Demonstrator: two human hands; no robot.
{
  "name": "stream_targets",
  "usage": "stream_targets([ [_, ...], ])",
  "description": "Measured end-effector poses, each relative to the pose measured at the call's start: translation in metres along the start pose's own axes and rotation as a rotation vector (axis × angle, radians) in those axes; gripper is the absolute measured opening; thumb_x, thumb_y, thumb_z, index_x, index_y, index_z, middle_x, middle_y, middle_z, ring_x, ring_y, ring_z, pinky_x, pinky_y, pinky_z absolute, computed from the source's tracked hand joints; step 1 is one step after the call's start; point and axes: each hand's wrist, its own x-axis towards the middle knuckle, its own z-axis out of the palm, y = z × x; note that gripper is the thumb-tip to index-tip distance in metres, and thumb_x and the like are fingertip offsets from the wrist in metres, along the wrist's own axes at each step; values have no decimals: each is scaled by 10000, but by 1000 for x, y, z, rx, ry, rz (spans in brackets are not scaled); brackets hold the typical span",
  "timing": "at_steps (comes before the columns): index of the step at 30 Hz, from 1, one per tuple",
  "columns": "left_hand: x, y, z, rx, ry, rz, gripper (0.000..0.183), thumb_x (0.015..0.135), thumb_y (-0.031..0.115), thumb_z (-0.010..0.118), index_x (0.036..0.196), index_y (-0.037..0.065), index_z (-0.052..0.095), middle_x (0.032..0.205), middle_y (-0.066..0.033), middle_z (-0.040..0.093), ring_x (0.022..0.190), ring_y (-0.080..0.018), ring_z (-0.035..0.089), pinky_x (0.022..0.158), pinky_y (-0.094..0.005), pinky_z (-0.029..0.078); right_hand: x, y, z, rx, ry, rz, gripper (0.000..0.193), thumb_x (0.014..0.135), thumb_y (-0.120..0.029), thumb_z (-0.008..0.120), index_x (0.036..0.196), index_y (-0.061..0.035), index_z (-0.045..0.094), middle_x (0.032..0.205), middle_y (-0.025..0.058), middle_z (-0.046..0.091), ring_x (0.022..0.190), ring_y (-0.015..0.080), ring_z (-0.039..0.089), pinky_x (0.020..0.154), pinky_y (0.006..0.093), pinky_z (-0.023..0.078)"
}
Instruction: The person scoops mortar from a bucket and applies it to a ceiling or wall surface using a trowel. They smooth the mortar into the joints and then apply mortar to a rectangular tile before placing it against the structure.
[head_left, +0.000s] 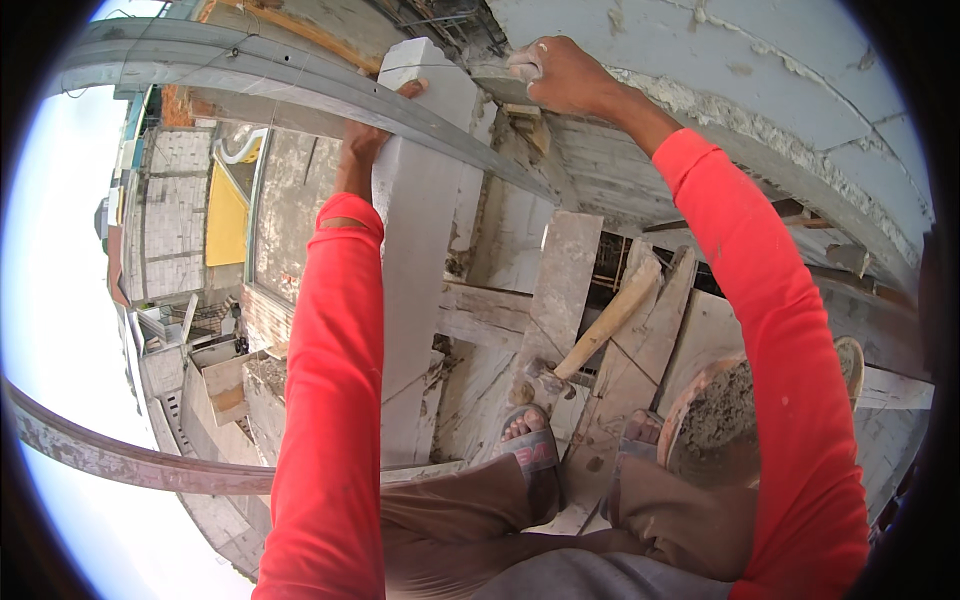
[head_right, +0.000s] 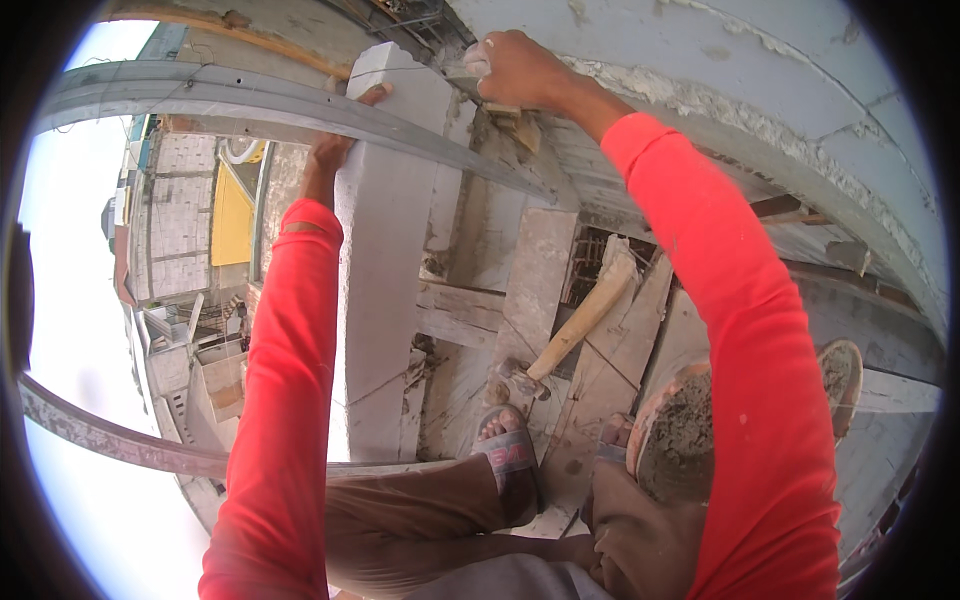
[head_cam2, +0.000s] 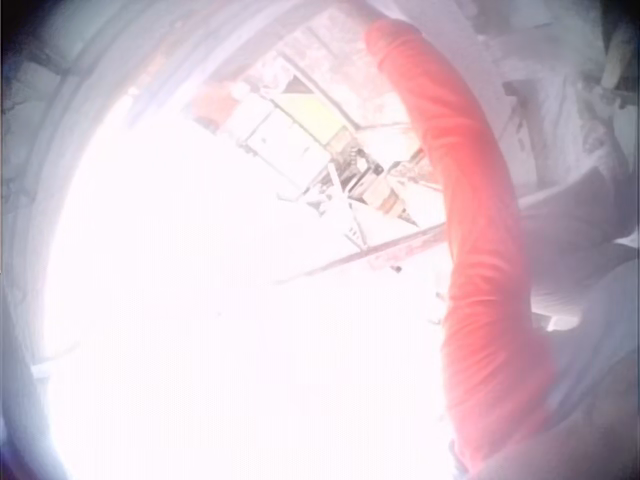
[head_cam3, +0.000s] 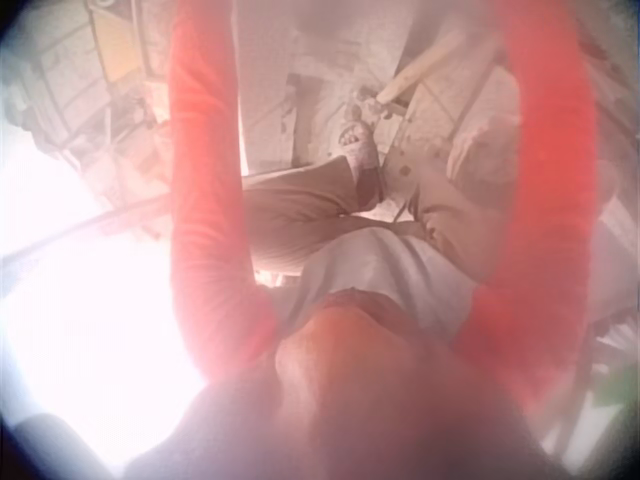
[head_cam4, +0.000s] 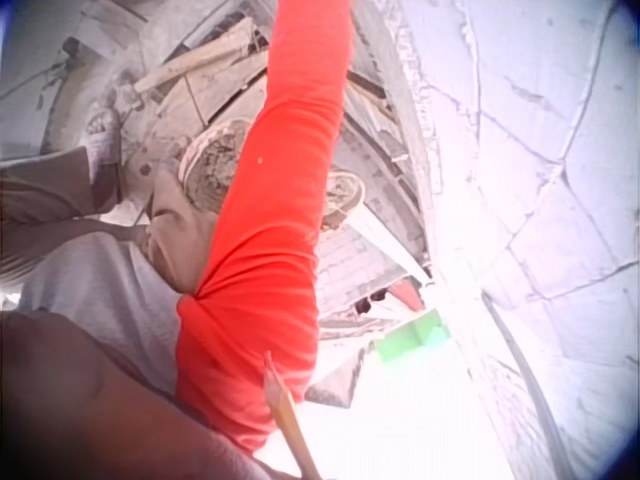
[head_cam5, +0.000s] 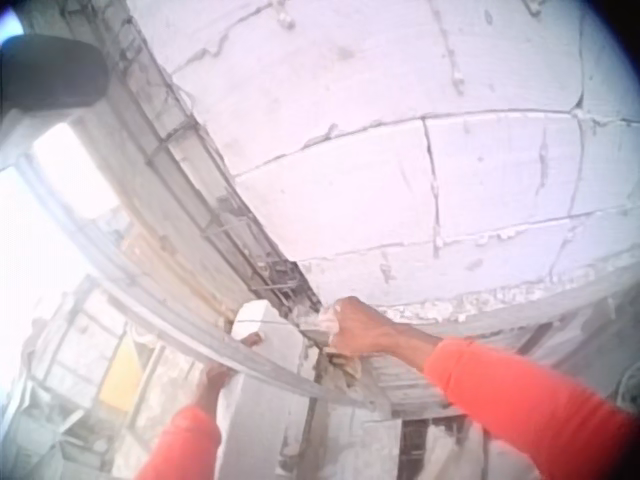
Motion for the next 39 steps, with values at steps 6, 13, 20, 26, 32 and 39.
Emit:
stream_targets([
  [6, 4, 3, 7, 200, 173, -108, 868, 770, 512, 910, 1350, -35, 568, 1129, -174, 730, 1020, -268, 708, 910, -366, 570, -10, -25, -7, -21, -106, 109, 498, 742, 6, 544, 1204, 81, 716, 1061, 254, 720, 916, 347, 677, 897, 397, 544],
  [13, 0, 20, 8, 165, 220, -24, 912, 794, 561, 890, 1393, -33, 544, 1184, -180, 712, 1078, -277, 687, 933, -386, 558, -9, -35, -10, -15, -101, 117, 471, 730, 11, 525, 1153, 93, 716, 870, 223, 664, 763, 315, 590, 778, 389, 525],
  [20, 3, 19, 14, 35, 320, -66, 739, 828, 510, 895, 1251, -47, 659, 1092, -150, 725, 1007, -238, 680, 889, -360, 545, -18, -37, 4, 57, 10, 53, 185, 751, -20, 573, 890, 43, 677, 781, 241, 645, 749, 406, 596, 761, 448, 533],
  [26, 8, 4, 7, 72, 286, -54, 616, 846, 472, 895, 1129, -26, 667, 1030, -112, 720, 935, -220, 672, 837, -356, 548, -46, -61, 37, 269, -58, 153, 317, 942, -79, 548, 1147, 71, 737, 824, 199, 694, 728, 220, 577, 706, 398, 499],
  [32, 4, -1, -4, -42, 127, -255, 798, 904, 504, 804, 1493, 33, 545, 1376, -166, 647, 1234, -257, 619, 1053, -373, 491, -55, -76, 42, 319, 3, 271, 307, 994, -133, 572, 1166, 48, 751, 680, 103, 596, 649, 175, 538, 676, 389, 482],
  [39, 0, 1, -3, -1, 125, -219, 876, 904, 550, 777, 1549, 28, 496, 1412, -181, 629, 1273, -282, 605, 1094, -391, 470, -48, -69, 25, 266, -30, 238, 275, 971, -114, 591, 1127, 38, 760, 659, 98, 569, 632, 157, 486, 642, 393, 452],
])
